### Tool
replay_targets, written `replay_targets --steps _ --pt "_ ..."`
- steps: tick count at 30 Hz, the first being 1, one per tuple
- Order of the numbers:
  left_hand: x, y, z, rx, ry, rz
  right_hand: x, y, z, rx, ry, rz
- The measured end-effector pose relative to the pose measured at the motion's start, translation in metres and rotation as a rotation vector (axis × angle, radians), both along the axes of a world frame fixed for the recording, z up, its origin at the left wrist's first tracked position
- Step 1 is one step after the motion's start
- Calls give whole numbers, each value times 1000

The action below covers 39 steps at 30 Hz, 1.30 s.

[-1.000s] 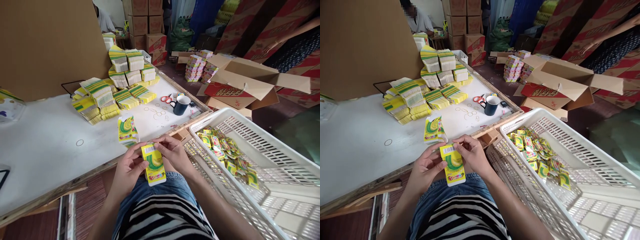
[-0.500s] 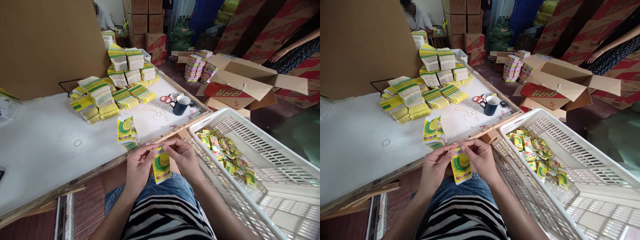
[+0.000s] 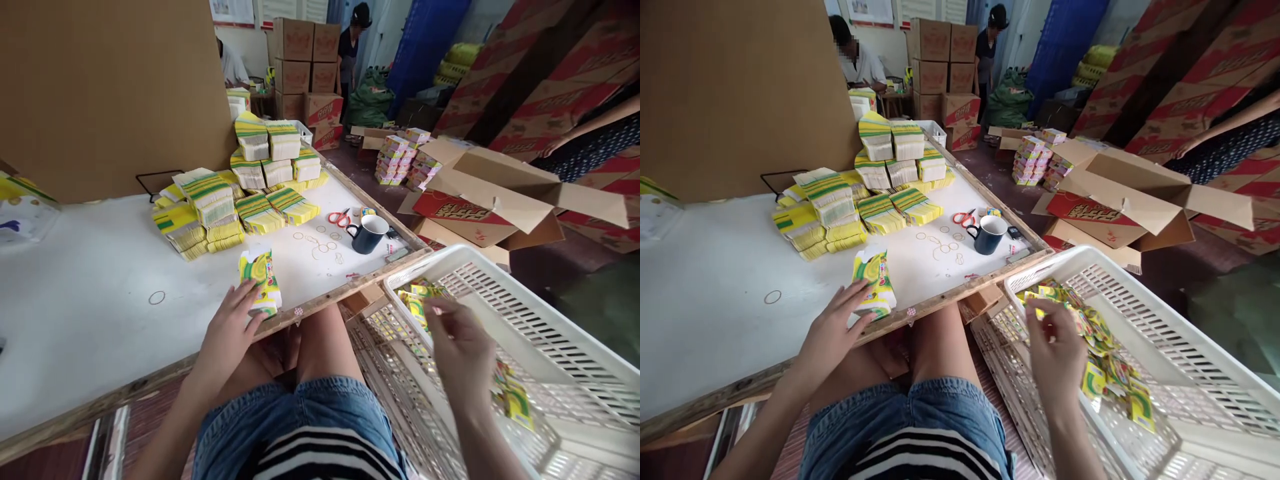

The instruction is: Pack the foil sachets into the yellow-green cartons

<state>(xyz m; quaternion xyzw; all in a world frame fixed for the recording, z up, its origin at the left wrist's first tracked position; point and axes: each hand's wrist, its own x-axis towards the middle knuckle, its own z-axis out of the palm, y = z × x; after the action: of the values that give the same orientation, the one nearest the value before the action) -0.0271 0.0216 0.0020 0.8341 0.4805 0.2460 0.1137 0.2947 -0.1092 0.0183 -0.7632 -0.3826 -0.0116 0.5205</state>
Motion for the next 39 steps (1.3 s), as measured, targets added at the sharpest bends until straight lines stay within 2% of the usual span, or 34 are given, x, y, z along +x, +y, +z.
replay_targets --steps 3,5,7,10,20,25,28,32,35,37,39 --pt "-3 3 1 16 65 10 -48 19 -13 -73 295 270" --pt "-3 4 5 26 93 -25 -83 34 -15 -66 429 464" --pt "-4 7 9 39 100 -48 -110 47 -12 -67 458 622" --pt "-8 11 12 50 85 -69 -130 59 -7 -81 518 764" --pt "-15 11 20 56 2 -94 -144 80 -8 -135 936 830" --pt "-14 19 24 25 -10 -109 -154 86 -10 -173 999 883" --pt "-16 18 25 62 -55 -99 -157 85 -11 -200 1022 884" --pt "-14 -2 26 242 -153 -75 -158 82 -3 -150 1159 882" --pt "-7 -22 26 389 -175 -259 -154 83 3 -87 1245 883" --pt "-1 -32 26 386 -182 -358 -150 85 4 -74 1222 869" --pt "4 -38 25 338 -229 -335 -146 86 4 -63 1170 849"
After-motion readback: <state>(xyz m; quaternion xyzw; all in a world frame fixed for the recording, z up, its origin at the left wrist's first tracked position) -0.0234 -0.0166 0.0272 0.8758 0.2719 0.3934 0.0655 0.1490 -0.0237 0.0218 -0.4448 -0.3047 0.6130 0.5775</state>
